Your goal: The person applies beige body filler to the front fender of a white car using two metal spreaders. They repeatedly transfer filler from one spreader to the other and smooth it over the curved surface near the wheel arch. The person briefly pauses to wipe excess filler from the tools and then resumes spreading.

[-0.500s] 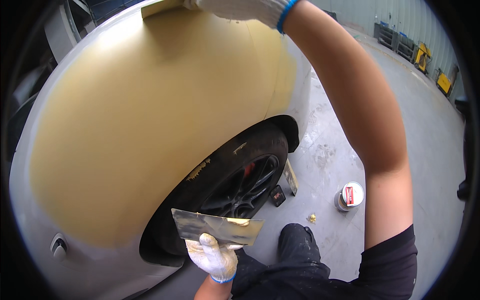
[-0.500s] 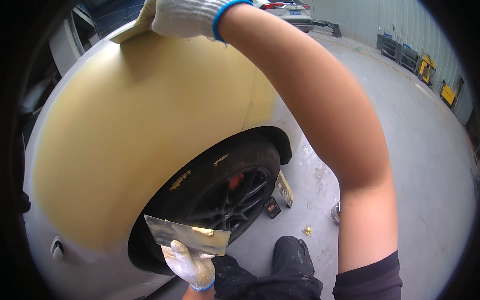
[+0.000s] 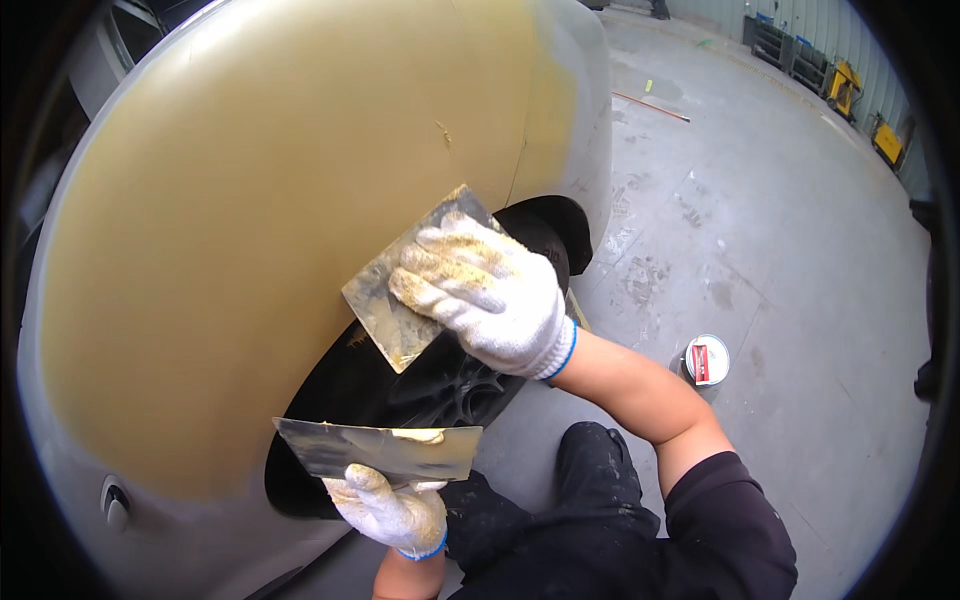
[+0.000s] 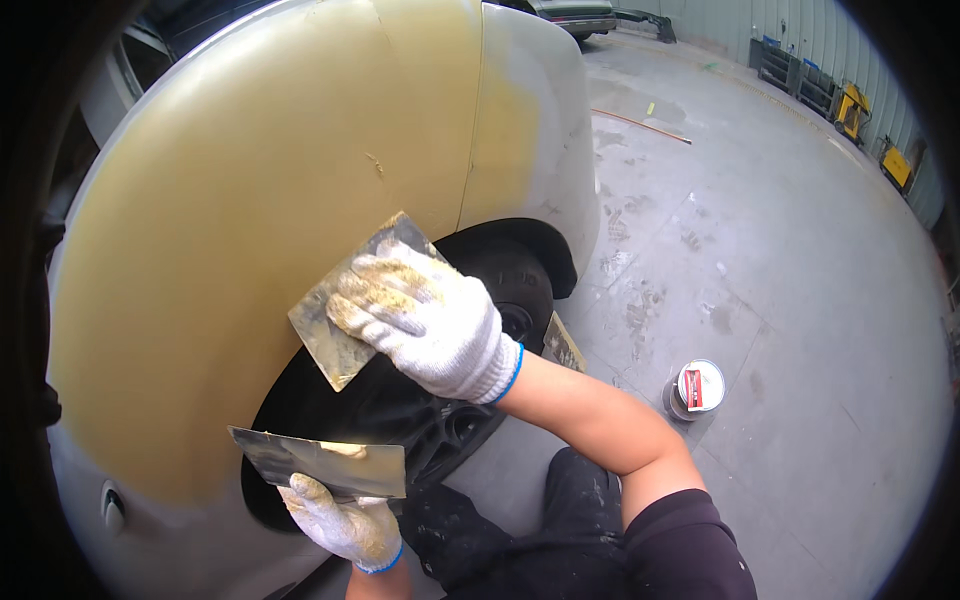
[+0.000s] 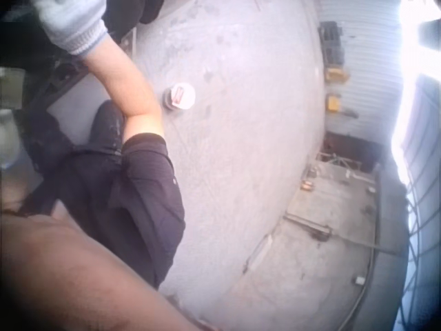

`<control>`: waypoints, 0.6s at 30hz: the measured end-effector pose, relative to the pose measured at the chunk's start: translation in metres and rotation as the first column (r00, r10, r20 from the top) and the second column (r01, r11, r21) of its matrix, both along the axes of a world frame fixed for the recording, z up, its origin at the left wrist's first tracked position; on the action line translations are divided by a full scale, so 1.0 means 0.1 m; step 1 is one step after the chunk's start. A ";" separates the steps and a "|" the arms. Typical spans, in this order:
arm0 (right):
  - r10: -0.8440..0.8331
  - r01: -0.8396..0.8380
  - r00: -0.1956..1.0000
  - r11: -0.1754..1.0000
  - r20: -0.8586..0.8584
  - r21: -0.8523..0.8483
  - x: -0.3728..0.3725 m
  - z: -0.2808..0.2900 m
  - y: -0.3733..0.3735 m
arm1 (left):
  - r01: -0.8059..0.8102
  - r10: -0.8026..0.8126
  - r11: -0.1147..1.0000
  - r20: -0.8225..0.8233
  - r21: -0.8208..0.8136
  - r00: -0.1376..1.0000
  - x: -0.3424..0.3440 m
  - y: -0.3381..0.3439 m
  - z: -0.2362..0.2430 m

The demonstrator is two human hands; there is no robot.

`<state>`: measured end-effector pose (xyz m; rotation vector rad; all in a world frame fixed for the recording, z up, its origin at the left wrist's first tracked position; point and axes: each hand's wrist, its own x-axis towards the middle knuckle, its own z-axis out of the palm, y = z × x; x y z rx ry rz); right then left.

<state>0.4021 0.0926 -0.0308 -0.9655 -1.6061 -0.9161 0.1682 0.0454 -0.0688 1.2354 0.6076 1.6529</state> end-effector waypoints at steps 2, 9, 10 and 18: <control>-0.016 0.013 0.999 0.995 -0.031 -0.094 -0.02 -0.22 -0.07 | -0.032 0.032 0.999 -0.035 0.004 0.999 0.06 -0.03 0.05; 0.410 -0.834 0.177 0.545 -0.895 0.085 -0.22 -0.07 -0.84 | 0.013 -0.013 0.998 0.015 -0.054 1.000 0.38 -0.03 0.10; 0.465 -0.882 0.264 0.472 -0.845 -0.016 -0.17 0.00 -0.87 | 0.080 -0.079 0.997 0.049 -0.016 0.996 0.34 -0.01 0.12; 0.124 -0.145 0.987 0.959 -0.100 -0.244 0.47 1.43 -0.44 | 0.001 -0.011 0.998 0.166 0.060 0.986 0.04 0.00 0.24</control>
